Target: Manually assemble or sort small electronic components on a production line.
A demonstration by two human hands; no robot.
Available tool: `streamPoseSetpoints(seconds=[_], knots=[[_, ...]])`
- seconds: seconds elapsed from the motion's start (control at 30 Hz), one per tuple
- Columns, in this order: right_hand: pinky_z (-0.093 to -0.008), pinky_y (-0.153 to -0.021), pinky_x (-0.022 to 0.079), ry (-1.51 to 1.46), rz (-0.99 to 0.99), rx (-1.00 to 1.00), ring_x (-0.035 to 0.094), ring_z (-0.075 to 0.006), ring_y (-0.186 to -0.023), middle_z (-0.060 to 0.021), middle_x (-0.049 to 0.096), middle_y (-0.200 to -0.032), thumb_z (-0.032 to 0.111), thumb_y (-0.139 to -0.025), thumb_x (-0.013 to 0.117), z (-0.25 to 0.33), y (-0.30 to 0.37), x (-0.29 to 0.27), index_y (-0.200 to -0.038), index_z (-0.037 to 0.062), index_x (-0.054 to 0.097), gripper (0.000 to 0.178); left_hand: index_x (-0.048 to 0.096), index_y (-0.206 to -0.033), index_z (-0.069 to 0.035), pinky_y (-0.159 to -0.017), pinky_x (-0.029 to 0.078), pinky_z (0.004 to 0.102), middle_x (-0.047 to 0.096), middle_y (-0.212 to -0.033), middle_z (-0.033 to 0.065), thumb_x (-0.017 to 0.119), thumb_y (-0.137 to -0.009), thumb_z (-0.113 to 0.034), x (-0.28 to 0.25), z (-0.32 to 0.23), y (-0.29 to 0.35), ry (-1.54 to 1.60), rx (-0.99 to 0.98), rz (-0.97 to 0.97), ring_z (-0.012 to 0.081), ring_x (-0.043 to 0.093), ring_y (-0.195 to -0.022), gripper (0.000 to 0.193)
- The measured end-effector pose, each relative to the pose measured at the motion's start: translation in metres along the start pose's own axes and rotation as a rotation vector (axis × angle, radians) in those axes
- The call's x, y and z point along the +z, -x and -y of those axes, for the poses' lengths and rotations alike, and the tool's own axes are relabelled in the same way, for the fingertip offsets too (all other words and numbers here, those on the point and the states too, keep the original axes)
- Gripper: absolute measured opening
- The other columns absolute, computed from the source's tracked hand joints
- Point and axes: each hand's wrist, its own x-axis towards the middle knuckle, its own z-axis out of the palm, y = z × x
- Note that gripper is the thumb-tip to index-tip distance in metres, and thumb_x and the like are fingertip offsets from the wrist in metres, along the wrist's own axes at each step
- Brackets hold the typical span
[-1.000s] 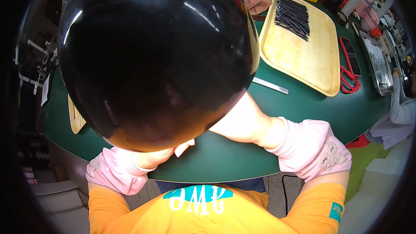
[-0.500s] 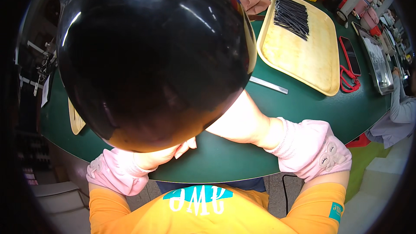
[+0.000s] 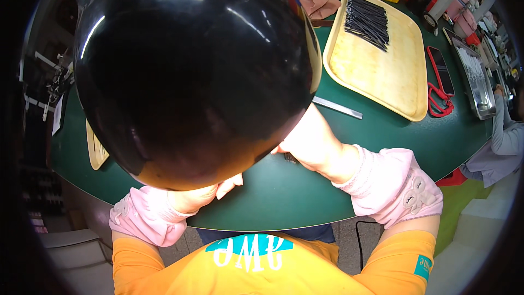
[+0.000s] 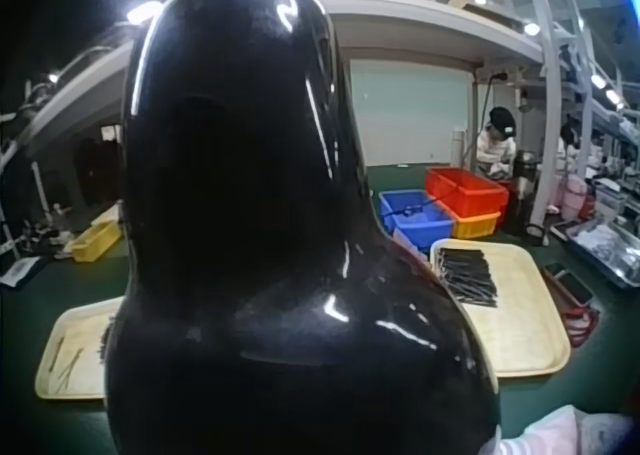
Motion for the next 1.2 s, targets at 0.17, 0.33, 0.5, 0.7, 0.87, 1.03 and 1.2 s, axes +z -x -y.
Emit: streamPoseSetpoints(seconds=[0.17,0.33,0.5,0.7,0.87,1.03,1.2], knots=[[-0.0237,-0.064,0.048,0.482,-0.005,-0.220,0.054,-0.0141,-0.086,-0.0091,0.051,-0.105,-0.002,-0.071,0.059,0.000,-0.012,0.012,-0.125,0.0003,0.031,0.061,0.055,-0.073,0.002,-0.033,0.030,0.0199,0.051,-0.054,0.0028,0.050,-0.075,0.007,0.005,-0.008,-0.002,-0.095,0.019,-0.047,0.0064,0.044,-0.040,0.007],[-0.0251,-0.067,0.048,0.217,-0.130,0.012,0.053,-0.0163,-0.089,-0.0092,0.051,-0.106,-0.003,-0.070,0.059,0.012,-0.009,0.023,-0.125,0.0001,0.031,0.062,0.054,-0.071,0.002,-0.033,0.031,0.0197,0.052,-0.055,0.0040,0.047,-0.075,0.008,0.002,-0.009,-0.002,0.007,0.039,-0.040,0.0069,0.045,-0.040,0.010],[-0.0268,-0.073,0.047,0.176,0.118,0.240,0.055,-0.0181,-0.089,-0.0116,0.054,-0.103,-0.003,-0.063,0.066,0.004,0.000,-0.002,-0.115,-0.0008,0.044,0.057,0.054,-0.077,0.001,-0.033,0.031,0.0191,0.052,-0.057,0.0050,0.047,-0.079,0.004,0.006,-0.009,-0.003,-0.010,0.072,-0.002,0.0077,0.046,-0.040,0.008],[-0.0279,-0.074,0.046,0.540,0.071,-0.116,0.056,-0.0166,-0.085,-0.0109,0.057,-0.099,-0.003,-0.065,0.065,0.014,-0.008,0.024,-0.109,-0.0016,0.049,0.047,0.055,-0.084,-0.002,-0.044,0.042,0.0219,0.056,-0.063,0.0054,0.054,-0.082,-0.006,0.006,-0.014,-0.003,0.106,-0.326,0.023,0.0115,0.053,-0.048,0.005],[-0.0281,-0.075,0.046,0.547,0.053,-0.137,0.056,-0.0170,-0.086,-0.0109,0.057,-0.100,-0.002,-0.066,0.066,0.018,-0.008,0.025,-0.108,-0.0018,0.049,0.046,0.057,-0.076,-0.001,-0.048,0.044,0.0221,0.057,-0.062,0.0048,0.058,-0.077,0.000,0.006,-0.017,-0.004,-0.012,-0.196,-0.001,0.0103,0.054,-0.053,0.002],[-0.0284,-0.076,0.045,0.566,0.044,-0.175,0.056,-0.0173,-0.088,-0.0109,0.057,-0.100,-0.001,-0.066,0.067,0.020,-0.009,0.027,-0.108,-0.0019,0.050,0.045,0.057,-0.075,0.000,-0.047,0.043,0.0214,0.057,-0.061,0.0050,0.058,-0.076,0.002,0.006,-0.014,-0.005,-0.005,-0.152,-0.047,0.0099,0.055,-0.053,0.003],[-0.0287,-0.078,0.045,0.596,0.038,-0.262,0.056,-0.0177,-0.089,-0.0108,0.057,-0.101,0.000,-0.066,0.067,0.018,-0.013,0.028,-0.108,-0.0021,0.051,0.044,0.058,-0.075,-0.001,-0.046,0.043,0.0202,0.058,-0.061,0.0058,0.058,-0.075,0.003,0.005,-0.015,-0.002,-0.088,-0.171,-0.065,0.0090,0.054,-0.052,0.004]])
